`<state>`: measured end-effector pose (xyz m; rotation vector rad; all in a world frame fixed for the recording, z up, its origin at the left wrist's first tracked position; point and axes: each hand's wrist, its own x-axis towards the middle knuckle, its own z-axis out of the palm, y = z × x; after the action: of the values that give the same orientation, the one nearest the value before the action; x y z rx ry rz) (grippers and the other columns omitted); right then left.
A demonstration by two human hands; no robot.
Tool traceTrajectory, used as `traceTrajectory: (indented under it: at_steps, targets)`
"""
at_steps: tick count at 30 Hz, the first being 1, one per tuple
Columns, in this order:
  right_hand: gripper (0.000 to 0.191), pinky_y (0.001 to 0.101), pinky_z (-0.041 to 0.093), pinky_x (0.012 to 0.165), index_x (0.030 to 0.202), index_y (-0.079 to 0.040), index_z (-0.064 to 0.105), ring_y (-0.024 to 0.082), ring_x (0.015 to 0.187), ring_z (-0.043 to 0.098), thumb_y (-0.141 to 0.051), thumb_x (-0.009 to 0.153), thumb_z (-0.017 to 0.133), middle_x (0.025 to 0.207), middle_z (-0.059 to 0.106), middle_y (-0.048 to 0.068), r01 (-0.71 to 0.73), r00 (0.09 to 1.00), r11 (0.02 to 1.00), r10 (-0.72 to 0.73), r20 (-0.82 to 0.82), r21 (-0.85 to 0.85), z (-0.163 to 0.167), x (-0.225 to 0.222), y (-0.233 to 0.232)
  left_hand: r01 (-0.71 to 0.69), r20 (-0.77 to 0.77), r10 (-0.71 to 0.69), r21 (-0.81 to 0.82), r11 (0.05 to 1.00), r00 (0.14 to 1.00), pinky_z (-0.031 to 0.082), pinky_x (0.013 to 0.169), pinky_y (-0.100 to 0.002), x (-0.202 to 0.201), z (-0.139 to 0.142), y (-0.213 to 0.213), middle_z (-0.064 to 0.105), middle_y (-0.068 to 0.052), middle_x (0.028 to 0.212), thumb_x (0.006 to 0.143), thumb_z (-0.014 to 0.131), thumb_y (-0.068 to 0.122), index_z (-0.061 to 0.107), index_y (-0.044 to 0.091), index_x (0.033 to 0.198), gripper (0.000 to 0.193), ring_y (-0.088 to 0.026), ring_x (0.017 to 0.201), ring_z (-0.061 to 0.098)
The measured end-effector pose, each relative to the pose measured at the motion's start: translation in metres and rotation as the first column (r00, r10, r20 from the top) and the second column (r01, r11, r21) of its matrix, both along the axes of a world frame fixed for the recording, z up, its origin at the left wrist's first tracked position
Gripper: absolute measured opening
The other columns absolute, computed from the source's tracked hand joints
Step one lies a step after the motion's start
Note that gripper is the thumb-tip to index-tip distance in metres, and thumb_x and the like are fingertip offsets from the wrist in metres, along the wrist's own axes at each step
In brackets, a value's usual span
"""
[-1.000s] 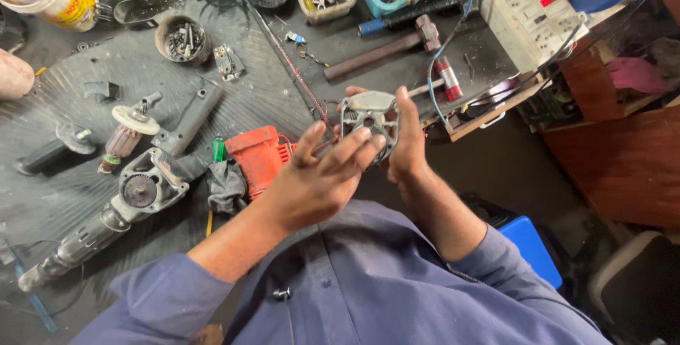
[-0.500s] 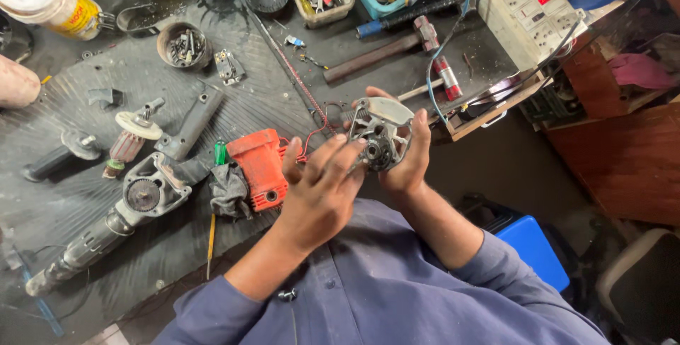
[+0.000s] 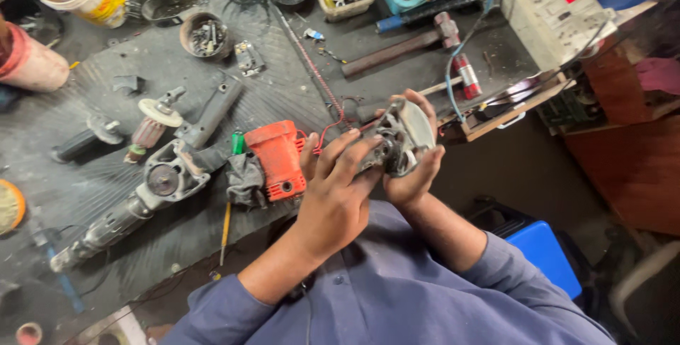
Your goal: The person disassembles a small electric motor, cleans the rotor with a cloth, taps it with a hammer, and uses a drill to work on the shaft. They handle the motor housing, rotor, and various tools on a cluttered workbench.
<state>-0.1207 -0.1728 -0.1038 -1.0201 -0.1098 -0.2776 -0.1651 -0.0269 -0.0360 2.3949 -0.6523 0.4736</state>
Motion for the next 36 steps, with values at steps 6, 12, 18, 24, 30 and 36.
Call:
traceTrajectory:
  at_steps: [6,12,18,24,30,36]
  targets:
    - [0.108,0.0415,0.048,0.104,0.152,-0.001,0.035,0.028,0.119,0.06,-0.088,0.09,0.045,0.138,0.05,0.015,0.168,0.976,0.975,-0.143,0.166,-0.143,0.0,-0.009,0.009,0.001,-0.165,-0.035,-0.201,0.98,0.986,0.016,0.126,-0.055,-0.003,0.001,0.009,0.055,-0.003,0.147,0.075,0.069,0.001,0.078,0.017,0.106,0.036,-0.03,0.146,0.042]
    - [0.108,0.0452,0.05,0.106,0.152,-0.001,0.036,0.03,0.118,0.06,-0.088,0.088,0.047,0.138,0.05,0.016,0.066,0.991,0.998,-0.063,0.119,-0.025,0.009,-0.016,0.011,-0.004,0.271,-0.032,0.129,0.992,0.962,0.014,0.129,-0.051,-0.009,0.002,0.012,0.056,-0.001,0.15,0.1,0.078,0.014,0.078,0.01,0.116,0.016,-0.022,0.145,0.046]
    - [0.099,0.0448,0.052,0.107,0.15,-0.005,0.036,0.031,0.116,0.063,-0.086,0.094,0.038,0.14,0.047,0.019,0.188,0.968,0.942,-0.131,0.212,-0.277,0.019,-0.023,0.005,0.133,0.042,-0.126,-0.232,0.964,0.991,0.016,0.128,-0.055,-0.015,0.0,0.012,0.057,-0.005,0.145,0.082,0.069,0.003,0.077,0.013,0.108,0.029,-0.029,0.141,0.047]
    - [0.097,0.0459,0.052,0.103,0.151,-0.004,0.036,0.031,0.116,0.063,-0.083,0.095,0.033,0.142,0.044,0.018,0.321,0.908,0.915,-0.224,0.353,-0.244,0.015,-0.018,0.007,0.08,-0.255,-0.288,-0.606,0.791,0.923,0.028,0.13,-0.051,-0.012,-0.01,0.012,0.05,-0.01,0.156,0.077,0.055,-0.004,0.078,0.012,0.112,0.044,-0.034,0.154,0.038]
    - [0.102,0.048,0.052,0.106,0.151,-0.003,0.037,0.032,0.115,0.062,-0.086,0.092,0.036,0.139,0.047,0.02,0.242,0.926,0.952,-0.168,0.336,-0.189,0.007,-0.017,0.013,0.018,-0.229,-0.256,-0.711,0.703,0.939,0.023,0.133,-0.047,-0.01,-0.017,0.026,0.051,-0.012,0.157,0.097,0.059,0.006,0.077,0.008,0.095,0.019,-0.033,0.158,0.032]
    - [0.104,0.0482,0.054,0.105,0.148,0.0,0.041,0.031,0.116,0.061,-0.086,0.091,0.039,0.143,0.044,0.016,0.137,0.945,0.948,-0.038,0.326,-0.286,-0.011,-0.018,0.013,-0.233,-0.383,-0.063,-0.677,0.698,0.922,0.037,0.122,-0.041,0.004,-0.023,0.058,0.059,-0.01,0.14,0.09,0.076,0.019,0.069,0.007,0.077,0.019,-0.027,0.135,0.053]
